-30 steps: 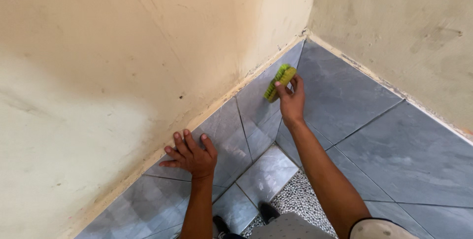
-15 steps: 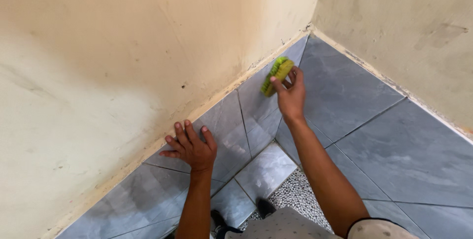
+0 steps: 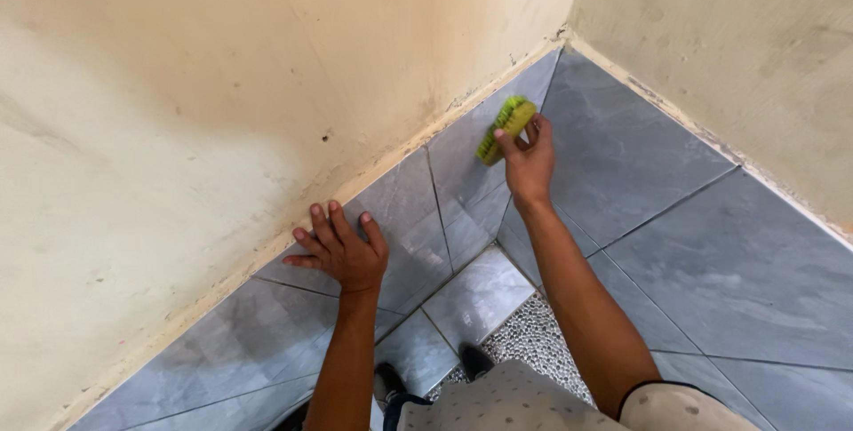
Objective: The person scrubs the edge of a wall tile and the wall surface above it using a small green brush.
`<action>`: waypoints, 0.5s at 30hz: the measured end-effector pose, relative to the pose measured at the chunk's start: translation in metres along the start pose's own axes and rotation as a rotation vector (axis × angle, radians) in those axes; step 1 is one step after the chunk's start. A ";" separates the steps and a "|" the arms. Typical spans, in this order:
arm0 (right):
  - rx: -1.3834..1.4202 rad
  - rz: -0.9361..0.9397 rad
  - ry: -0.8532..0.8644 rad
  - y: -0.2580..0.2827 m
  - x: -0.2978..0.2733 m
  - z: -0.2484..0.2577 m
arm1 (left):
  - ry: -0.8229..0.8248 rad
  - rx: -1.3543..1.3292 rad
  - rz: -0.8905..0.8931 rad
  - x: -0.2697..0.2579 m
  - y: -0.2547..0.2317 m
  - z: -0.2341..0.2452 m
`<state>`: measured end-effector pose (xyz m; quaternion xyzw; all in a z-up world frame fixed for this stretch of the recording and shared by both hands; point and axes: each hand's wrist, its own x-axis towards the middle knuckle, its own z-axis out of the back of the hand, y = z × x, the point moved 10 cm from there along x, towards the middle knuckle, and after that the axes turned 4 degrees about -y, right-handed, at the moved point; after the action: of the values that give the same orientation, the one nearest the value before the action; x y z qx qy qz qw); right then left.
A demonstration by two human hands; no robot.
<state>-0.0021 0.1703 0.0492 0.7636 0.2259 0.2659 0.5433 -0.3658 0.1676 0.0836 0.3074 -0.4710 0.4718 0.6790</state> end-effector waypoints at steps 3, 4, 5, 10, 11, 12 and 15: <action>0.016 -0.134 -0.087 -0.070 -0.016 0.012 | -0.005 0.023 -0.010 0.000 -0.001 -0.001; 0.033 -0.254 -0.088 -0.090 -0.034 0.008 | -0.004 0.019 -0.012 0.001 0.000 0.000; 0.047 -0.371 -0.086 -0.102 -0.056 -0.002 | -0.003 0.016 -0.009 0.001 -0.001 0.001; -0.077 -0.222 0.155 -0.023 -0.092 -0.051 | 0.012 0.018 -0.011 0.005 -0.002 0.003; -0.030 -0.189 0.136 -0.010 -0.084 -0.049 | 0.014 0.017 -0.011 0.004 -0.002 0.004; 0.017 -0.155 0.116 -0.002 -0.064 -0.043 | 0.015 0.015 -0.012 0.004 -0.002 0.004; -0.023 -0.060 0.023 -0.015 -0.023 -0.008 | 0.047 0.017 -0.003 0.001 0.000 0.004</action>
<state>-0.0258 0.1664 0.0335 0.7471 0.2519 0.2607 0.5571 -0.3671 0.1642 0.0864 0.3030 -0.4504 0.4818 0.6879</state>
